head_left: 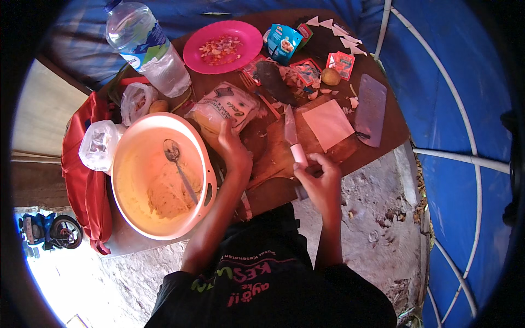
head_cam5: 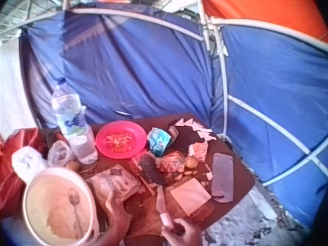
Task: The person repeatedly scoops a yellow mixture from a bowl with a spoon, spreads it onto small pink paper triangles, folds them, and places them on a table. The person also cuts additional pink paper triangles with a knife and continues the assembly process.
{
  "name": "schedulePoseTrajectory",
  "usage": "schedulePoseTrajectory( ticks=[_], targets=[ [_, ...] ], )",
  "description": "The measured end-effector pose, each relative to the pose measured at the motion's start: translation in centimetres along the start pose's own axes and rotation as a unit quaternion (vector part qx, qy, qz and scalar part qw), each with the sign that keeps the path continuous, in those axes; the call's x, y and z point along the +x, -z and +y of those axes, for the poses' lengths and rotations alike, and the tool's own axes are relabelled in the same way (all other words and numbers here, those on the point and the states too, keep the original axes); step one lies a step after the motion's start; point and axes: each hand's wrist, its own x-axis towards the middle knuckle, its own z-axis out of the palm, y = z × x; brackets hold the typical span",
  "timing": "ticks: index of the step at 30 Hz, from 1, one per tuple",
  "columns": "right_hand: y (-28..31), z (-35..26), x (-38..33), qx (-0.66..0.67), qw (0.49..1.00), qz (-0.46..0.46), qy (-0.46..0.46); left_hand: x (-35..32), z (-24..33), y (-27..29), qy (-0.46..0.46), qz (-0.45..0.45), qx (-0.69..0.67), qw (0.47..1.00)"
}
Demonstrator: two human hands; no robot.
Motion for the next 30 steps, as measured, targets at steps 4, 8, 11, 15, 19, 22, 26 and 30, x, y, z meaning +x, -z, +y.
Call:
schedulePoseTrajectory(
  ticks=[4, 8, 11, 15, 19, 22, 26, 30],
  targets=[
    [0.6, 0.7, 0.2, 0.155, 0.988, 0.005, -0.021, 0.4, 0.2, -1.2, 0.012, 0.042, -0.137, 0.99],
    [1.3, 1.0, 0.0, 0.272, 0.957, -0.022, -0.094, -1.4, 2.4, -0.6, -0.014, 0.018, -0.002, 1.0],
    [1.3, 1.1, -0.3, 0.329, 0.942, -0.041, -0.057, -3.7, 5.0, 0.7, -0.252, -0.038, 0.13, 0.958],
    [1.1, 0.9, -0.6, 0.252, 0.967, -0.046, -0.019, -4.3, 7.4, 0.8, 0.058, -0.275, -0.154, 0.947],
    [1.1, 0.6, -1.1, 0.24, 0.967, -0.081, 0.029, -2.7, 7.6, 0.4, 0.096, -0.315, -0.136, 0.934],
    [1.7, 0.4, -1.5, 0.22, 0.973, -0.065, 0.026, -2.1, 7.2, 0.9, 0.156, -0.329, -0.147, 0.92],
    [2.7, 0.4, -1.7, 0.211, 0.976, -0.06, 0.009, -2.2, 7.3, 0.6, 0.187, -0.304, -0.211, 0.91],
    [3.8, 0.8, -1.9, 0.192, 0.978, -0.076, 0.0, -1.7, 8.0, -0.1, 0.184, -0.24, -0.246, 0.921]
  ],
)
